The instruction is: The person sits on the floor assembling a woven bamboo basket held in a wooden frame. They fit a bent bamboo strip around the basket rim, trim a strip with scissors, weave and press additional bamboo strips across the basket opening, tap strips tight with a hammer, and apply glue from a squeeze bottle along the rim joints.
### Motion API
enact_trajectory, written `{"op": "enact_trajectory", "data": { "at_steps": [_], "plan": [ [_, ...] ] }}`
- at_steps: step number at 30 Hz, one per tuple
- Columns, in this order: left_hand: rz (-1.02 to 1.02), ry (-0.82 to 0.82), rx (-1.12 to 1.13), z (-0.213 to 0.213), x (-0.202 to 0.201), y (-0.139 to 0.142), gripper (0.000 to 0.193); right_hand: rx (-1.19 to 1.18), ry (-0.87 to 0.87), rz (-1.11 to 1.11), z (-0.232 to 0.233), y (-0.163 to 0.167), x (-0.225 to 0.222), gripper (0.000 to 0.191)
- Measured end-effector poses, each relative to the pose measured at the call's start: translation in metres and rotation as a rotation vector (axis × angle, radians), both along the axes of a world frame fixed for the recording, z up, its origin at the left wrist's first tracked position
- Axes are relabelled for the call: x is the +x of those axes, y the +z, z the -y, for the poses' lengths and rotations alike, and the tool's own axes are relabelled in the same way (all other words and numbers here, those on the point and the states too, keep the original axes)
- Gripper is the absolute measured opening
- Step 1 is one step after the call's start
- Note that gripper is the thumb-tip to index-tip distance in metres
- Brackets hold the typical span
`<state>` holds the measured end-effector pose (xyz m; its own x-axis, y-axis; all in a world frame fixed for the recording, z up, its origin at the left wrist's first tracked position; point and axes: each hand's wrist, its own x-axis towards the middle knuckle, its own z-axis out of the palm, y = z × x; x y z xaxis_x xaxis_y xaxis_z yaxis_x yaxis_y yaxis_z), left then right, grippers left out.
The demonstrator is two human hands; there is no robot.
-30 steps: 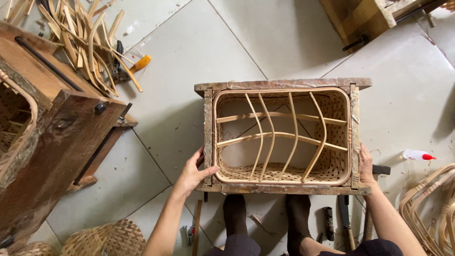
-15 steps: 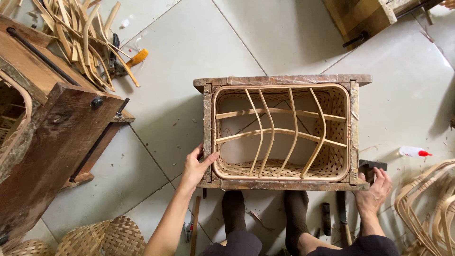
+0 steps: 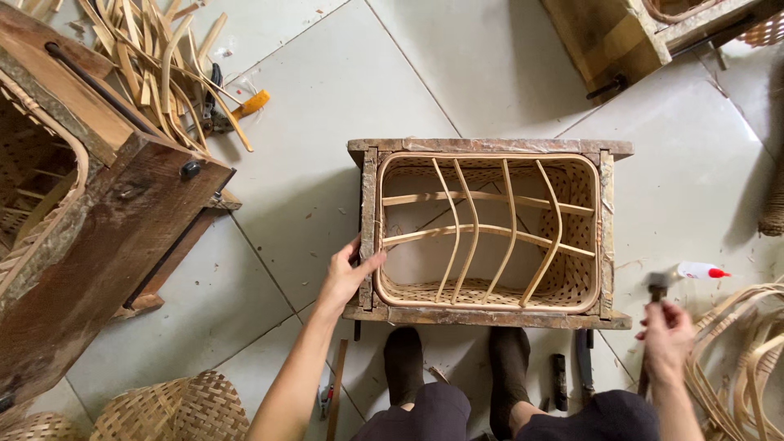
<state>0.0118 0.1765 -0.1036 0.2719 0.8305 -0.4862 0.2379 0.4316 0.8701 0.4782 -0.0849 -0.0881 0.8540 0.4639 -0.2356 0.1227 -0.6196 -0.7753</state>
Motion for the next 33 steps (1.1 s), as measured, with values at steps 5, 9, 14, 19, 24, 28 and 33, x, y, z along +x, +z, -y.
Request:
{"op": "enact_trajectory", "data": {
  "at_steps": [5,9,14,19,24,28,33],
  "plan": [
    [-0.093,-0.162,0.172,0.024,-0.019,0.01,0.095,0.018,0.173,0.059,-0.028,0.055,-0.003,0.043],
    [-0.016,-0.073,0.109,0.035,-0.016,0.009,0.099,0.2,0.632,-0.104,-0.102,0.073,-0.057,0.037],
    [0.047,-0.028,0.082,0.037,-0.012,0.009,0.097,0.211,1.351,0.25,-0.191,0.069,-0.174,0.029],
    [0.097,-0.003,0.063,0.039,-0.011,0.016,0.092,0.148,1.498,0.378,-0.231,0.072,-0.219,0.043],
    [0.069,0.011,0.043,0.041,-0.013,0.014,0.092,0.176,1.468,0.395,-0.236,0.076,-0.222,0.045],
    [0.034,0.054,0.052,0.042,-0.013,0.006,0.079,0.105,1.486,0.316,-0.223,0.077,-0.221,0.043],
    [-0.594,-0.087,0.923,0.088,-0.005,0.015,0.058,0.196,1.267,0.205,-0.135,0.082,-0.178,0.022]
  ]
}}
